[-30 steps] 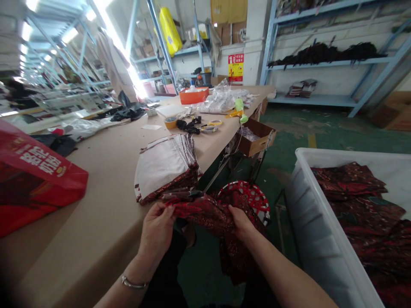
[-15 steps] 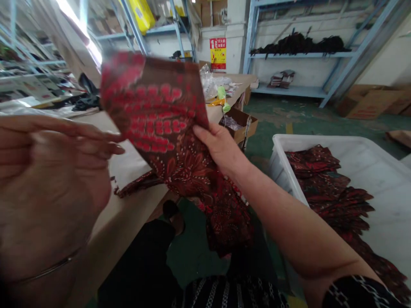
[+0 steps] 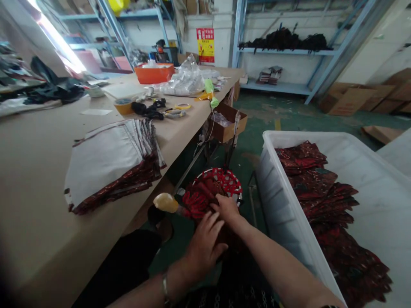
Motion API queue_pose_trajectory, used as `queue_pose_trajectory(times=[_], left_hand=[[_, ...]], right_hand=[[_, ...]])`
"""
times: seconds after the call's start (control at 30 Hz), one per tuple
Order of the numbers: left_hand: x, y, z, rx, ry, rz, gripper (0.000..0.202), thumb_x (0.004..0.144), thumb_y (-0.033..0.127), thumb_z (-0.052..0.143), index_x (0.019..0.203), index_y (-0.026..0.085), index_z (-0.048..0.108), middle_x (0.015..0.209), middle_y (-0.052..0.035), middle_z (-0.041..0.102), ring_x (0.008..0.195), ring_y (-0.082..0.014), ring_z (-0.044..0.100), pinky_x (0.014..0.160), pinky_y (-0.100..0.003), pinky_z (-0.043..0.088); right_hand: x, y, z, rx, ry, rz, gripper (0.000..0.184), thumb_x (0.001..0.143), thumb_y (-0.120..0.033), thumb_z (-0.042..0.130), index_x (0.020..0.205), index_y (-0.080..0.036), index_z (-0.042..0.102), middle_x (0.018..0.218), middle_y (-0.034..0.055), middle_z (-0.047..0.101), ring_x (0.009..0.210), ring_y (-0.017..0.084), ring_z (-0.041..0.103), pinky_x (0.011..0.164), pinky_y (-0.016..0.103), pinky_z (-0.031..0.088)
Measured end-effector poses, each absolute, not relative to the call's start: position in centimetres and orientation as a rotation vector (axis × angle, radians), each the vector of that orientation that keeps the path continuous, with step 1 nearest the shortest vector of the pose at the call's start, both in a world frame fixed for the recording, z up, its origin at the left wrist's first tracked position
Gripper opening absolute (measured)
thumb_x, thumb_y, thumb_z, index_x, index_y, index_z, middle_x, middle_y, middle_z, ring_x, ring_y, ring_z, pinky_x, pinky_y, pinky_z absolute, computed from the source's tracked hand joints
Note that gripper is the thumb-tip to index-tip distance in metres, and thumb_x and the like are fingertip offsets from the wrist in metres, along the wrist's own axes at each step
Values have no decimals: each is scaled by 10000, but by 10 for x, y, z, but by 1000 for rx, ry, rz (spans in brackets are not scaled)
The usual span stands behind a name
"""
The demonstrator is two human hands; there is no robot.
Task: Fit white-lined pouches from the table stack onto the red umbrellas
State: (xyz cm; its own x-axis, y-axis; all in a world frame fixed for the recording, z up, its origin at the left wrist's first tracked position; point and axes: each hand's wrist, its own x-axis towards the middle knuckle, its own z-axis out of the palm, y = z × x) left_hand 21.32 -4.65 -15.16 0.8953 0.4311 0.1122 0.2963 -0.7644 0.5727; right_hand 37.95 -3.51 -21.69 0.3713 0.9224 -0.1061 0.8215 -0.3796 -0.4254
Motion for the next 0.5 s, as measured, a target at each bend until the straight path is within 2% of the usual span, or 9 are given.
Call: queue_pose_trajectory(times=[0.03,0.1,0.13,0.2,0.27,0.3,0.4,0.5], left_hand=[[222,-41,-178,2478,706,193,620,806,344,578,1347,97,403,1467,-190,328,1371,-354,240,1101,-531,277],[236,-27,-221,2404,972,-26,751,781,362,594,1412,80,300,1508,-208,224,1388,-382,169,1111,-534,225],[242,-21,-238,2371,1046,-96,790,775,373,593,1430,83,259,1519,-208,189,1392,-381,153,1116,-519,209],[250,-10,-263,2316,1127,-191,843,770,398,588,1451,92,197,1530,-207,145,1395,-373,152,1119,-482,199],[257,-2,-280,2280,1148,-251,881,763,413,586,1460,98,149,1534,-207,124,1393,-366,167,1114,-454,206],[259,0,-287,2273,1146,-271,890,760,415,584,1461,94,139,1532,-213,126,1389,-365,181,1109,-444,213],[262,1,-305,2318,1114,-283,854,772,383,560,1449,67,147,1512,-239,176,1369,-360,243,1088,-437,242],[256,1,-321,2412,1098,-259,709,816,298,478,1400,-9,221,1451,-287,277,1328,-374,317,1060,-470,275]], right_hand=[[382,-30,-228,-2363,-1520,457,186,824,-361,562,901,-194,593,914,67,648,882,203,577,785,317,415],[390,-17,-247,-2399,-1472,417,243,796,-357,598,977,-195,585,1118,99,595,1055,234,520,882,356,383],[395,-11,-256,-2424,-1438,401,348,769,-371,624,1067,-200,564,1237,110,535,1142,253,470,926,381,360],[405,1,-275,-2497,-1340,438,700,684,-437,687,1295,-215,428,1439,120,350,1291,298,332,1002,443,303],[414,11,-292,-2589,-1214,582,1030,597,-535,711,1436,-190,224,1530,135,169,1378,334,172,1059,502,218],[417,14,-298,-2629,-1153,682,1120,575,-582,698,1460,-162,156,1542,146,117,1398,342,108,1077,522,174],[417,17,-305,-2654,-1074,913,1156,585,-661,626,1468,-104,130,1547,180,54,1415,346,-2,1099,552,69],[405,15,-297,-2527,-1164,1019,1168,544,-638,662,1461,-108,170,1544,199,36,1411,370,-27,1092,584,70]])
